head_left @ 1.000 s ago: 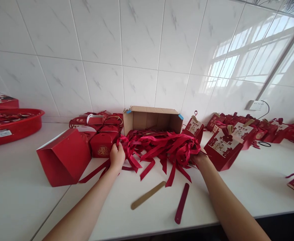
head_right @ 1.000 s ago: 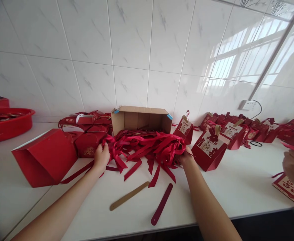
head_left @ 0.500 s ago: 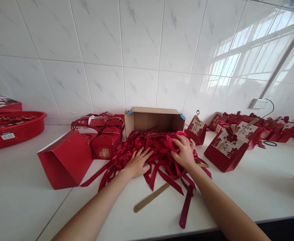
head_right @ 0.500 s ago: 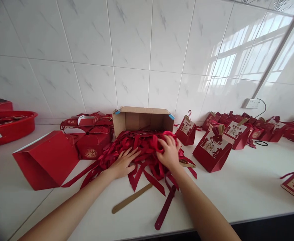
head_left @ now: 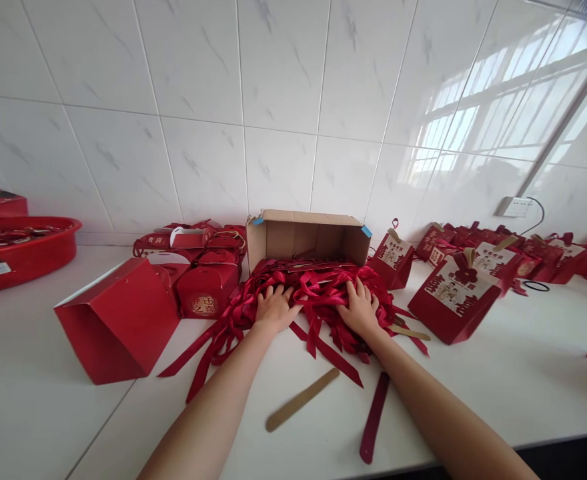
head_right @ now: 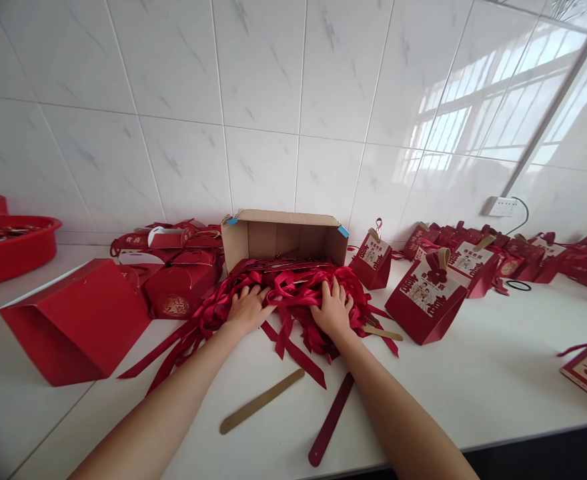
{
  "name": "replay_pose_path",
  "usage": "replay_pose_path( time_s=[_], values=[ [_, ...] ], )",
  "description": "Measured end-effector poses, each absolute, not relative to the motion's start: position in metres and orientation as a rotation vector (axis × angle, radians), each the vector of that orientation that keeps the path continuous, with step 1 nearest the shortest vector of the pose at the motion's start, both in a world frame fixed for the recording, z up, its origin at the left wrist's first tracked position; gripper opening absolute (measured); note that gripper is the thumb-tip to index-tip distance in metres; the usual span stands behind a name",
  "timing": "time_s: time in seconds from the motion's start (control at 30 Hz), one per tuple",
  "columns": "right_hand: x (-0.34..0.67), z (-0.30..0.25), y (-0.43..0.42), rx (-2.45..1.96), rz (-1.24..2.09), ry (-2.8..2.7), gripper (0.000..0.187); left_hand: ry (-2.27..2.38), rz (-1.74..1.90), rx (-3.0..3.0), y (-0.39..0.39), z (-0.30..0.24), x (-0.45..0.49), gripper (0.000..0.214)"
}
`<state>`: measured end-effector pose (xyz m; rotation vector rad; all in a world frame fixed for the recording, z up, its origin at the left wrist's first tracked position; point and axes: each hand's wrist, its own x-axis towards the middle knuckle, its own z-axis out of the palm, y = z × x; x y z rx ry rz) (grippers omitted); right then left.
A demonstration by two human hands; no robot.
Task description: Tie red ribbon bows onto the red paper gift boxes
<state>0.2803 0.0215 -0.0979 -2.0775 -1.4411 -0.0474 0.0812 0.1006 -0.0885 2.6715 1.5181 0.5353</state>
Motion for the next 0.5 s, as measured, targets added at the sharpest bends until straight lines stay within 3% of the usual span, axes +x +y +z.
replay_pose_path(
  time_s=[0.2, 0.37, 0.5],
  values=[
    [0.296, -0.099, 0.025, -1.636, 0.132, -1.118, 0.053, 1.676, 0.673, 2.649, 0.107, -0.091, 0.093, 0.032],
    [0.32, -0.095, 0.019, -1.545, 0.144, -0.884, 0.05, 1.722, 0.832, 2.65, 0.106, -0.092, 0.091, 0.042],
    [0.341, -0.091, 0.014, -1.512, 0.116, -0.705, 0.047, 1.618, 0.936, 2.727, 0.1, -0.085, 0.086, 0.025]
  ],
)
